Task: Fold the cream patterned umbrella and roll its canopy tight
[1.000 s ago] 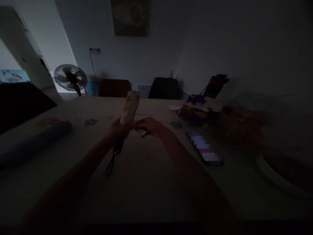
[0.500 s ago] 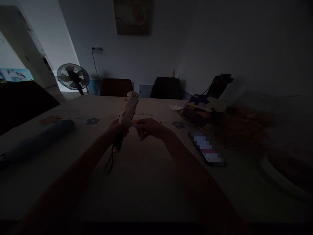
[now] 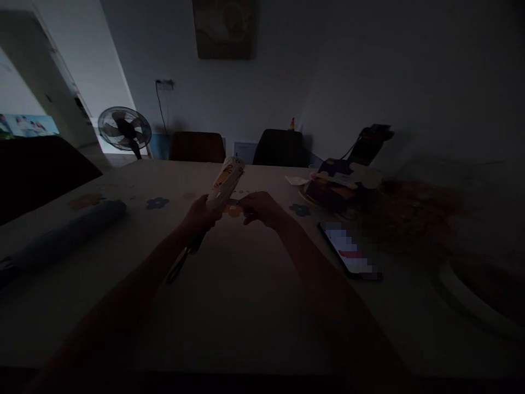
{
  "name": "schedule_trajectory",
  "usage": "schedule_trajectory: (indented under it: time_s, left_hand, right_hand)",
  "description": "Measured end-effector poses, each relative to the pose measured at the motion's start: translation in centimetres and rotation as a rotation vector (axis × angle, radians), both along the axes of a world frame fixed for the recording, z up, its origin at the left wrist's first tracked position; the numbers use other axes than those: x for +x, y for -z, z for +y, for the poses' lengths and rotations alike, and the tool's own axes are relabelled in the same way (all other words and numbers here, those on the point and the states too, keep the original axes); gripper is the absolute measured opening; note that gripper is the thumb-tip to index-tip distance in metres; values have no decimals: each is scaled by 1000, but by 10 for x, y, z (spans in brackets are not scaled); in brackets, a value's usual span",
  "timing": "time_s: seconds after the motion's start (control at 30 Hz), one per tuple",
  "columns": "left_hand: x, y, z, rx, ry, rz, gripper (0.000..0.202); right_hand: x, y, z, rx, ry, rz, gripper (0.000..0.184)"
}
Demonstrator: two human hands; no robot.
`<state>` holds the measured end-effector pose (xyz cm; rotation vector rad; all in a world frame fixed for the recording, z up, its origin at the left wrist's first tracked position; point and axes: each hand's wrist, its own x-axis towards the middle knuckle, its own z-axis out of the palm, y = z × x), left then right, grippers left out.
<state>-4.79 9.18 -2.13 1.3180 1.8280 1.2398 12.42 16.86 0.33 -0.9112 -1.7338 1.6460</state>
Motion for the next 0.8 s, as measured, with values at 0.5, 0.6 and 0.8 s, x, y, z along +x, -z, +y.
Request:
schedule_trajectory:
  time_s: [0.5, 0.6, 0.8]
  left_hand:
    - [20, -5, -12, -114, -202, 749, 43]
    - [23, -4, -14, -115, -183, 806, 38]
    - [30, -3, -16, -94, -79, 785, 42]
  right_hand:
    - [-27, -9, -36, 143, 156, 58, 32]
    - [-30, -4, -38, 209, 160, 29, 29]
    - [-35, -2, -42, 347, 305, -109, 28]
